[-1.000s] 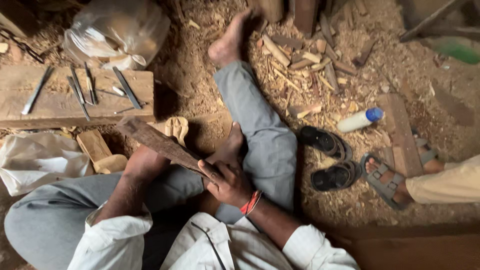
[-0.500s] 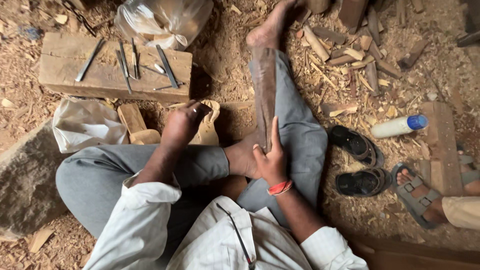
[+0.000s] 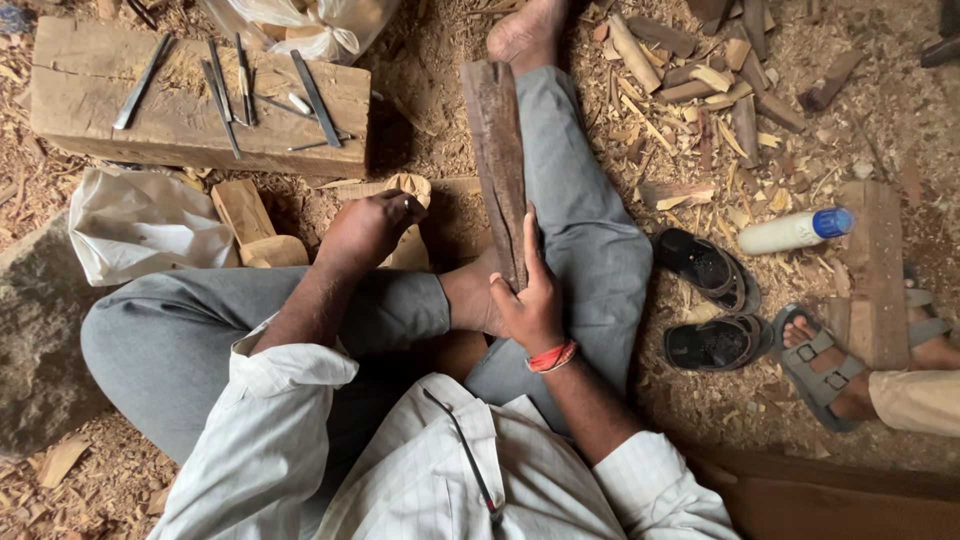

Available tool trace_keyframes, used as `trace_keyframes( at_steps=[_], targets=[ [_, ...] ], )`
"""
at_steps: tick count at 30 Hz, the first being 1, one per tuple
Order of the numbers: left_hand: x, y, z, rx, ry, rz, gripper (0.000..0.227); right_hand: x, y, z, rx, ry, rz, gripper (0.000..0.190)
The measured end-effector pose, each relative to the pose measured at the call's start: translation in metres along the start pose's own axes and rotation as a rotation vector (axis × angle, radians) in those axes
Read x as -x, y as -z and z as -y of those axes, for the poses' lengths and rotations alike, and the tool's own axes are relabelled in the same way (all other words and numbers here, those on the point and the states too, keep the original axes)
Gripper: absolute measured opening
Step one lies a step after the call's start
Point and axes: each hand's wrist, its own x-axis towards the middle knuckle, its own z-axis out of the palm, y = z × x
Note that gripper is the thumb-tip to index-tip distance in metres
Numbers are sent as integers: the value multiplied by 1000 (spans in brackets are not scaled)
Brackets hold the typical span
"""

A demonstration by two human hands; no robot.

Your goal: The person sits on the floor and carves a small wooden piece using a chisel and a wooden mallet. They repeatedly strike the chisel to shape the wood, occasionally adjusting the piece and clearing away wood shavings.

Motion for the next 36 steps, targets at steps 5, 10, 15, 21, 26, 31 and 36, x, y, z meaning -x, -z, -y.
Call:
trace_keyframes(
  at_steps=[5, 10, 15, 21, 26, 31, 36],
  targets=[
    [-1, 7, -13, -74, -24, 43, 16, 3, 1, 1, 63, 128, 15, 84],
    [3, -2, -10, -190, -119, 108, 20, 18, -2, -9, 117, 203, 5, 76],
    [8, -21, 4, -251, 30, 185, 14, 21, -13, -11, 183, 158, 108, 73],
    [2, -15, 5, -108, -74, -47, 23, 15, -12, -7, 128, 120, 99, 78],
    [1, 1, -11, -146, -43, 31, 20, 18, -6, -11, 36, 114, 49, 80],
    [0, 3, -18, -185, -61, 85, 18, 18, -5, -11, 19, 109, 34, 79],
    [5, -11, -6, -230, 10, 205, 22, 17, -12, -5, 157, 172, 104, 80]
  ],
)
